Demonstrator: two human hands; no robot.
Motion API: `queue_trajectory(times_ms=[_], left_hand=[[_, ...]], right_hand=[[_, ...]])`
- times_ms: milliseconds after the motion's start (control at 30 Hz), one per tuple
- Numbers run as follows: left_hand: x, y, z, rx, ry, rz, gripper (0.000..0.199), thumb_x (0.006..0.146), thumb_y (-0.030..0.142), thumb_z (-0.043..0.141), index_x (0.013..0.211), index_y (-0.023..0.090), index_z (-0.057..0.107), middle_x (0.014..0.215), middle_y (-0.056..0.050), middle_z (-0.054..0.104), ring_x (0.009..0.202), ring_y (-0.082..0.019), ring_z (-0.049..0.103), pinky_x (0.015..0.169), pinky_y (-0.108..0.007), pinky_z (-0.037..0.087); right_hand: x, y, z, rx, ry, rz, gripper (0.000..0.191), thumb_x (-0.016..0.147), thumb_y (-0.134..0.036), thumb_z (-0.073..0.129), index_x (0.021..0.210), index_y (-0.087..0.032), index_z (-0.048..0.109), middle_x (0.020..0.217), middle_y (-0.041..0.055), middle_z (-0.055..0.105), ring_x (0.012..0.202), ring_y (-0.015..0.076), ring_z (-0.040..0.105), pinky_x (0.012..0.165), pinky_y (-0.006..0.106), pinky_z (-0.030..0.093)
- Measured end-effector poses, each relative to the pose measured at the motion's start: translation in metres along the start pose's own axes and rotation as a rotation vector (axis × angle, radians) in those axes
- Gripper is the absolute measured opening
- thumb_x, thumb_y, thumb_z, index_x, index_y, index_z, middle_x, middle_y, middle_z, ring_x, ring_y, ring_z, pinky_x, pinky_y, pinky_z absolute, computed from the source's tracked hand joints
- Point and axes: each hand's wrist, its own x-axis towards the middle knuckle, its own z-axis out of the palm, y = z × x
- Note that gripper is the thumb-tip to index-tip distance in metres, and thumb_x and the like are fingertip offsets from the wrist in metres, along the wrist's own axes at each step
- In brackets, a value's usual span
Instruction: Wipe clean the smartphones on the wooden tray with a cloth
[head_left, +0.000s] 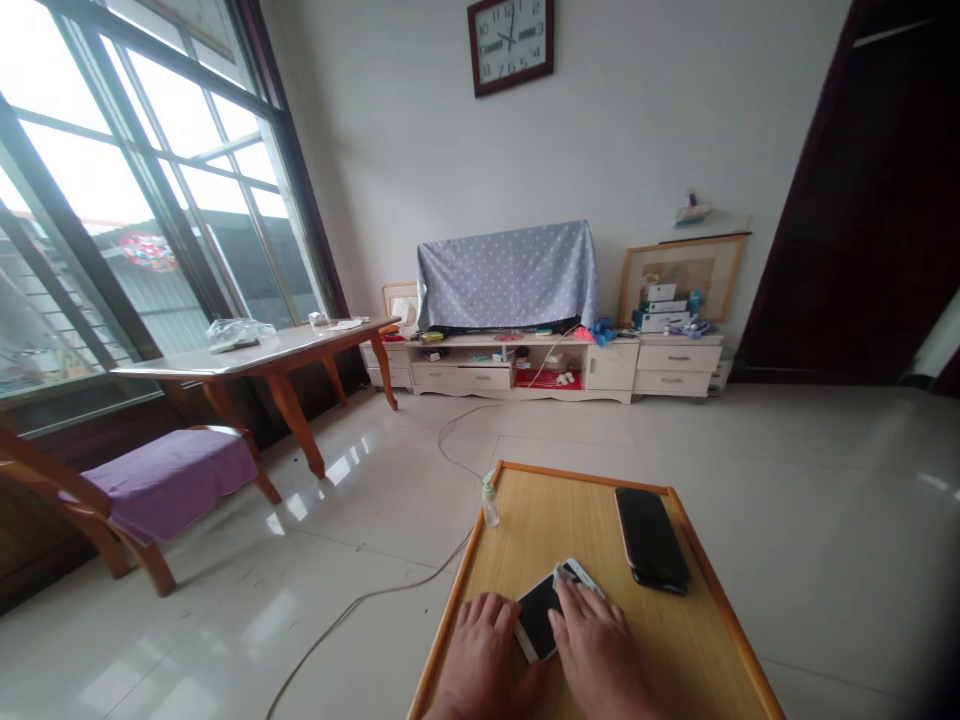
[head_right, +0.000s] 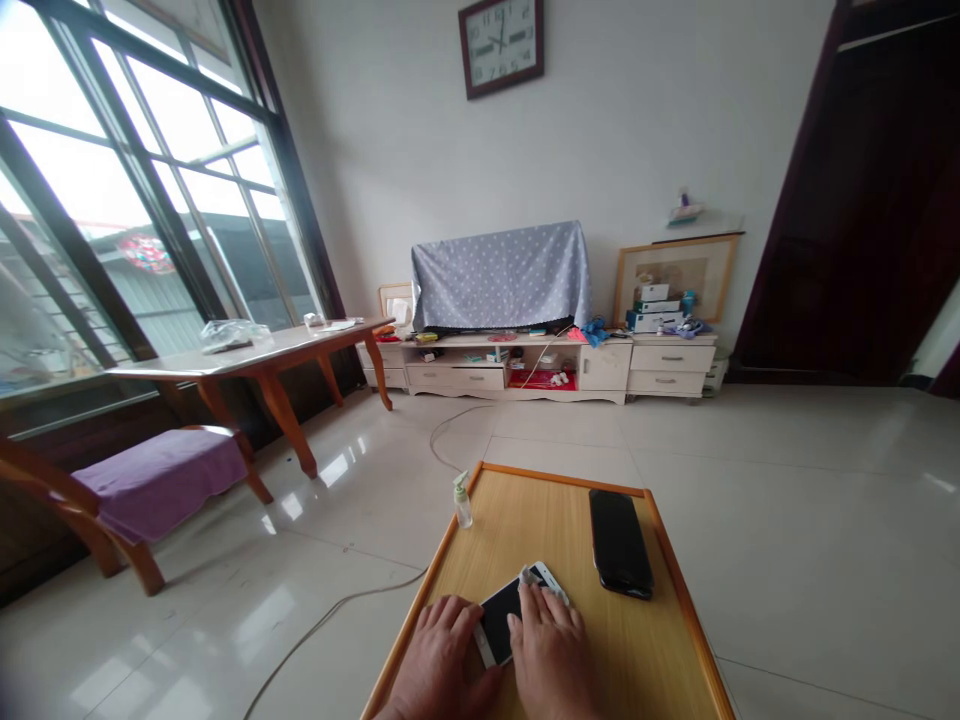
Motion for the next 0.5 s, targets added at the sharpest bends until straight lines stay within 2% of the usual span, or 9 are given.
queue_trajectory(times_ms=[100, 200, 267, 400, 500], left_hand=[[0.0, -0.005, 0.004, -0.005, -0.007, -0.006, 0.039, 0.074, 0.045, 0.068, 0.11, 0.029, 0.065, 0.11, -0.006, 0.066, 0.105, -0.028, 0.056, 0.097, -0.045, 0.042], [0.0, -0.008, 0.007, -0.017, -0.02, -0.005, 0.039, 0.074, 0.045, 0.068, 0.11, 0.03, 0.065, 0.109, -0.006, 0.067, 0.104, -0.028, 0.056, 0.096, -0.045, 0.042], [-0.001, -0.007, 0.006, -0.014, -0.015, -0.013, 0.041, 0.074, 0.049, 0.069, 0.109, 0.029, 0.066, 0.109, -0.006, 0.067, 0.104, -0.028, 0.056, 0.096, -0.046, 0.042], [0.0, -0.003, 0.002, -0.006, -0.032, -0.023, 0.047, 0.071, 0.054, 0.072, 0.11, 0.029, 0.066, 0.111, -0.006, 0.066, 0.105, -0.029, 0.056, 0.096, -0.045, 0.042], [0.001, -0.004, 0.0, 0.004, -0.065, -0.035, 0.042, 0.077, 0.055, 0.066, 0.111, 0.029, 0.065, 0.11, -0.005, 0.066, 0.107, -0.027, 0.056, 0.097, -0.044, 0.042]], right_hand=[[-0.007, -0.011, 0.005, 0.058, -0.035, -0.136, 0.043, 0.101, -0.047, 0.05, 0.134, -0.027, 0.067, 0.128, 0.0083, 0.071, 0.117, 0.0333, 0.067, 0.098, 0.047, 0.05], [-0.012, -0.011, 0.01, 0.132, -0.075, -0.272, 0.043, 0.101, -0.048, 0.051, 0.139, -0.031, 0.063, 0.132, 0.0048, 0.069, 0.121, 0.0306, 0.066, 0.104, 0.045, 0.05], [-0.008, -0.004, 0.011, 0.135, -0.052, -0.214, 0.043, 0.102, -0.046, 0.05, 0.14, -0.03, 0.062, 0.132, 0.0057, 0.069, 0.122, 0.0314, 0.065, 0.108, 0.049, 0.047], [0.006, 0.001, 0.013, 0.068, -0.005, -0.017, 0.047, 0.104, -0.046, 0.045, 0.138, -0.021, 0.064, 0.134, 0.0127, 0.067, 0.125, 0.0351, 0.063, 0.113, 0.056, 0.043], [0.004, -0.011, 0.019, 0.074, -0.05, -0.081, 0.049, 0.104, -0.049, 0.045, 0.137, -0.019, 0.065, 0.134, 0.0123, 0.066, 0.125, 0.034, 0.063, 0.109, 0.051, 0.048]])
